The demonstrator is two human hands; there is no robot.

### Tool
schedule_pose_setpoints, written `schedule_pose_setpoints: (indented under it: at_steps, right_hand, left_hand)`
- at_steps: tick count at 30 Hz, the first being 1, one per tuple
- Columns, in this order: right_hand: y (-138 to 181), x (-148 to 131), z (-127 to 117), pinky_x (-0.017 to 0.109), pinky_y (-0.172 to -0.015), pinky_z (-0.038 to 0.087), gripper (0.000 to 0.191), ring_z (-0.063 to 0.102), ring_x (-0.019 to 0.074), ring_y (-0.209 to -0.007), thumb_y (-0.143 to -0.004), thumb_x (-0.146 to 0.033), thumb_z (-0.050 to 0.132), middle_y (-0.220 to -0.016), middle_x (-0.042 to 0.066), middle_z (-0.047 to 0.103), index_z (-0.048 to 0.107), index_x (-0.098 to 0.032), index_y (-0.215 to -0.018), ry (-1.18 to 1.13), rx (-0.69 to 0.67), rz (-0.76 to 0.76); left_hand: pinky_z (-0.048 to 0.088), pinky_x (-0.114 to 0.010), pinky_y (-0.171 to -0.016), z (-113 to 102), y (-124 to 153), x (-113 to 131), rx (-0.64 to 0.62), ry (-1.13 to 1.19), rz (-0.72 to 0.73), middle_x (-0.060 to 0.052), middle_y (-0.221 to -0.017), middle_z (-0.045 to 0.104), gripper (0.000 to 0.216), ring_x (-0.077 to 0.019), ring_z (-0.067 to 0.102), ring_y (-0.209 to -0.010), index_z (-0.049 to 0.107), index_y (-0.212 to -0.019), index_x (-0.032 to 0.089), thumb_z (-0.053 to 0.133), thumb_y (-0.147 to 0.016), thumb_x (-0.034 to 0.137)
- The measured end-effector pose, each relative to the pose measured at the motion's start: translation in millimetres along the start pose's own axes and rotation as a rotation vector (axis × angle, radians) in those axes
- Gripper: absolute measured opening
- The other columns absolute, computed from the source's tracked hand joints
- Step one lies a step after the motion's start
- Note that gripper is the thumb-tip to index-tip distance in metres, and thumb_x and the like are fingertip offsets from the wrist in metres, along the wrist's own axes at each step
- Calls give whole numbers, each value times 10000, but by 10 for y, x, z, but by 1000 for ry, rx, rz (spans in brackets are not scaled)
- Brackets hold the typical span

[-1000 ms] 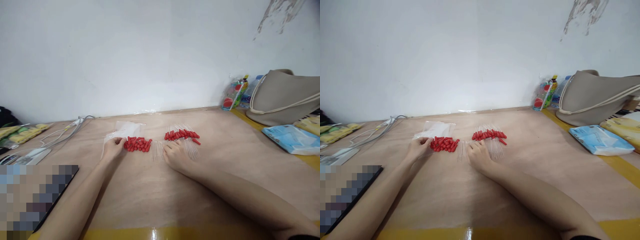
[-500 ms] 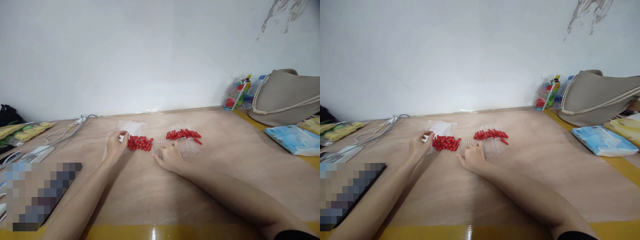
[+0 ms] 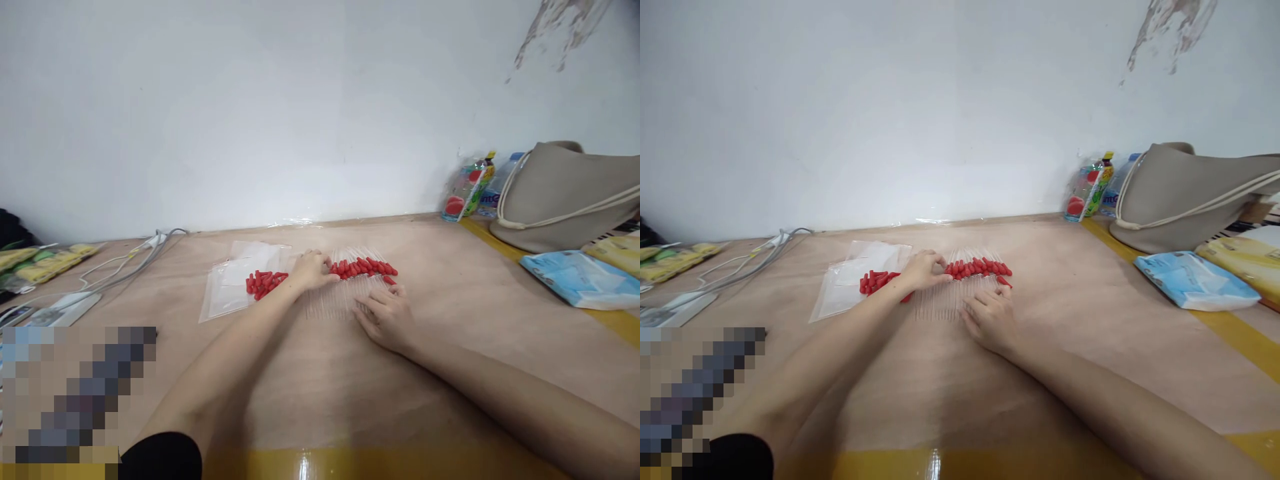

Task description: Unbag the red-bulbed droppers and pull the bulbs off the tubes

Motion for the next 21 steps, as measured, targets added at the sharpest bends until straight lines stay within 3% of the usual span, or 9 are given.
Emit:
schedule_pose_setpoints:
  at_steps: [5, 9, 14, 15, 18, 21]
  right_hand:
    - [-11, 75, -35, 298, -682, 252, 186, 467, 99, -542, -817, -265, 493, -571, -3, 571, 657, -177, -800, -12, 18, 48]
    - [-16, 35, -21, 307, -721, 269, 182, 474, 97, -545, -818, -257, 490, -586, -4, 577, 654, -178, -810, -52, 5, 59]
    - [9, 66, -57, 326, -741, 313, 190, 552, 141, -697, -806, -253, 504, -750, 31, 619, 632, -189, -931, -54, 49, 100]
    - [5, 75, -76, 334, -759, 331, 233, 566, 163, -781, -807, -257, 504, -845, 56, 630, 611, -185, -1002, -53, 74, 102]
    - [-26, 63, -124, 380, -880, 361, 429, 513, 227, -1057, -815, -300, 503, -1145, 122, 563, 475, -167, -1221, -70, 111, 33]
    - [-50, -8, -119, 452, -1014, 285, 531, 414, 252, -1200, -821, -364, 496, -1272, 123, 486, 387, -173, -1304, -82, 32, -120]
  left_hand:
    - [411, -338, -792, 108, -35, -23, 45, 70, -74, -69, -842, 631, 151, -241, 556, -887, 643, -702, 174, 640, -669, 321]
    - [438, -292, -644, 118, 15, -57, 124, 155, -223, -60, -728, 646, 191, -192, 592, -706, 636, -700, 153, 533, -746, 308]
    - [440, -265, -627, -54, 403, -50, 301, 226, -312, -62, -841, 642, 252, -154, 580, -713, 576, -897, 137, 420, -827, 323]
    - [438, -261, -624, -90, 534, -47, 323, 241, -287, -48, -852, 637, 241, -145, 573, -704, 564, -906, 153, 425, -831, 334]
    - [424, -289, -670, -157, 947, -13, 362, 241, -21, -42, -796, 621, 174, -156, 559, -721, 562, -857, 166, 467, -825, 308]
    - [398, -325, -718, -109, 1268, 10, 312, 154, 221, -54, -827, 626, 123, -174, 545, -777, 565, -872, 178, 480, -823, 254]
Point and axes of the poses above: each hand's wrist, its own y-axis away from the middle knuckle, its own z-axis out of the palm, x = y × z, the point moved 3 cm from there along -y, towards the middle knuckle
